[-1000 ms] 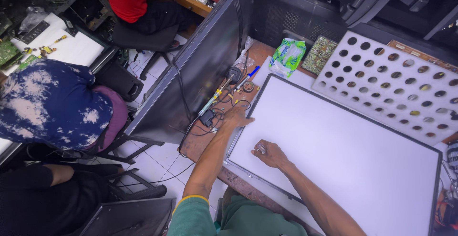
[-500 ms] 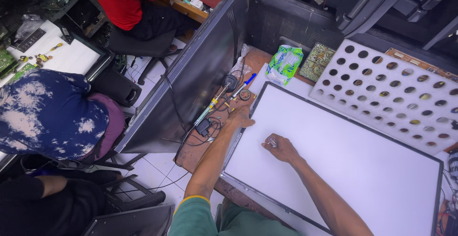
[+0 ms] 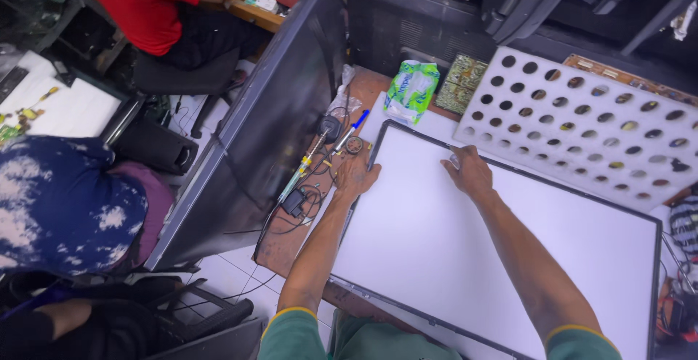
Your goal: The person uses a screwdriver to remove screws from the frame of a flat white panel, likely a TV or monitor backplate, then lifts the frame to separate it from the panel. The person continues to unscrew and detach the frame around the edges.
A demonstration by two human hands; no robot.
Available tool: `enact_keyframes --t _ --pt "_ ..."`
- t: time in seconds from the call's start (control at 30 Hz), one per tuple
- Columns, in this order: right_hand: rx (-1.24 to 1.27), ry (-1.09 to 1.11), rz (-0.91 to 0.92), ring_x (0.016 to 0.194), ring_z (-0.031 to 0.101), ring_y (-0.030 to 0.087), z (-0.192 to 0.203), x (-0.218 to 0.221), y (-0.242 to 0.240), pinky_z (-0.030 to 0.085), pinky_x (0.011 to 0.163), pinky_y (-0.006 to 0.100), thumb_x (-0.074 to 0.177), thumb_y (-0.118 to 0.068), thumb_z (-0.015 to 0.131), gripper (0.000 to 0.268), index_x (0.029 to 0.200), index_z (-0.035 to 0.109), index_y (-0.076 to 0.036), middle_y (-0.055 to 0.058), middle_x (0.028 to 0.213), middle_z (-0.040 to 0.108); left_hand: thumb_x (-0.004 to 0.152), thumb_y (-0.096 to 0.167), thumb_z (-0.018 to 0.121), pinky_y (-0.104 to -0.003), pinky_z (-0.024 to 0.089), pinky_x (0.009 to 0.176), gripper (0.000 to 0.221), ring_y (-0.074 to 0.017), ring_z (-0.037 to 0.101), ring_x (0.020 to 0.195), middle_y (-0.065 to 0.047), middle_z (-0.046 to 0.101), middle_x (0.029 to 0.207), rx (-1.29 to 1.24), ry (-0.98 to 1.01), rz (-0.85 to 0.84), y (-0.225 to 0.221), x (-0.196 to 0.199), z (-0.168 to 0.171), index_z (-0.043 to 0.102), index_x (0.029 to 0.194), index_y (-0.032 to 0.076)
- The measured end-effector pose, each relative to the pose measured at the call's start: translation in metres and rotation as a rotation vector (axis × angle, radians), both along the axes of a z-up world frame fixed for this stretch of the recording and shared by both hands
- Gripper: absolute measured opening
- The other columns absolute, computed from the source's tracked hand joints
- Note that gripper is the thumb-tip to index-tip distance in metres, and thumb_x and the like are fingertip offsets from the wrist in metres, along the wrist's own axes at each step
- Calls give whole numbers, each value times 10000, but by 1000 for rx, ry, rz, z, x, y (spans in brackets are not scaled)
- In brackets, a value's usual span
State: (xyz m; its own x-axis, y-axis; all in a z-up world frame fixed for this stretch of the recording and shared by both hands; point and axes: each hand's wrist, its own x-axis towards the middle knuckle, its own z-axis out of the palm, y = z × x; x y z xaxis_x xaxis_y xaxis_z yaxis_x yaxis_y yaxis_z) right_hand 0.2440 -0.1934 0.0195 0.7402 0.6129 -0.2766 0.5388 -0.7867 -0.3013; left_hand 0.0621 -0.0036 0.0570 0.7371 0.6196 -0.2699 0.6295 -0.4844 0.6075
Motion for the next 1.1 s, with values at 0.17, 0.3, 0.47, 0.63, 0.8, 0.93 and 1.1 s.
enact_keyframes --t 0.17,0.3,0.47,0.63,0.8,0.93,1.1 --pt "-46 -19 12 1030 570 274 -25 25 -3 485 881 412 894 -371 471 397 1259 490 -217 67 1226 454 730 341 508 -459 474 822 239 -323 617 897 -112 640 801 -27 20 7 -3 3 11 471 763 107" --pt "-29 -1 10 1013 578 285 -23 34 1 493 868 419 907 -370 452 375 1238 505 -202 64 1201 467 722 320 517 -453 464 826 215 -325 611 904 -119 639 813 -34 7 31 -6 5 18 472 766 114" --pt "-58 12 3 988 591 267 -35 46 7 498 860 408 901 -336 459 310 1184 527 -228 35 1159 491 703 347 545 -457 482 794 243 -318 619 874 -122 633 808 -2 23 31 12 12 -53 487 777 123" --pt "-22 -139 134 816 639 223 -17 44 2 536 776 375 900 -264 464 161 1010 564 -200 5 935 535 663 335 558 -452 499 731 232 -322 626 819 -121 622 770 80 -8 47 14 22 -76 509 764 132" --pt "42 -385 270 655 643 135 -11 38 -5 552 639 277 889 -255 484 79 883 513 -181 -28 797 518 658 164 561 -440 531 660 411 -321 573 888 -175 566 883 342 -221 -71 13 45 -62 529 1040 16" --pt "49 -438 295 635 634 107 -22 39 -9 546 626 246 891 -262 467 100 937 511 -184 -37 821 509 649 125 575 -422 514 697 501 -319 533 943 -172 521 981 494 -327 -149 7 82 -50 511 1139 43" --pt "136 -596 330 595 608 54 -38 44 -11 513 588 183 868 -271 493 102 946 512 -208 -71 802 482 826 247 514 -358 486 823 299 -228 513 1041 -49 532 1079 402 -107 -552 7 141 -107 578 1108 171"
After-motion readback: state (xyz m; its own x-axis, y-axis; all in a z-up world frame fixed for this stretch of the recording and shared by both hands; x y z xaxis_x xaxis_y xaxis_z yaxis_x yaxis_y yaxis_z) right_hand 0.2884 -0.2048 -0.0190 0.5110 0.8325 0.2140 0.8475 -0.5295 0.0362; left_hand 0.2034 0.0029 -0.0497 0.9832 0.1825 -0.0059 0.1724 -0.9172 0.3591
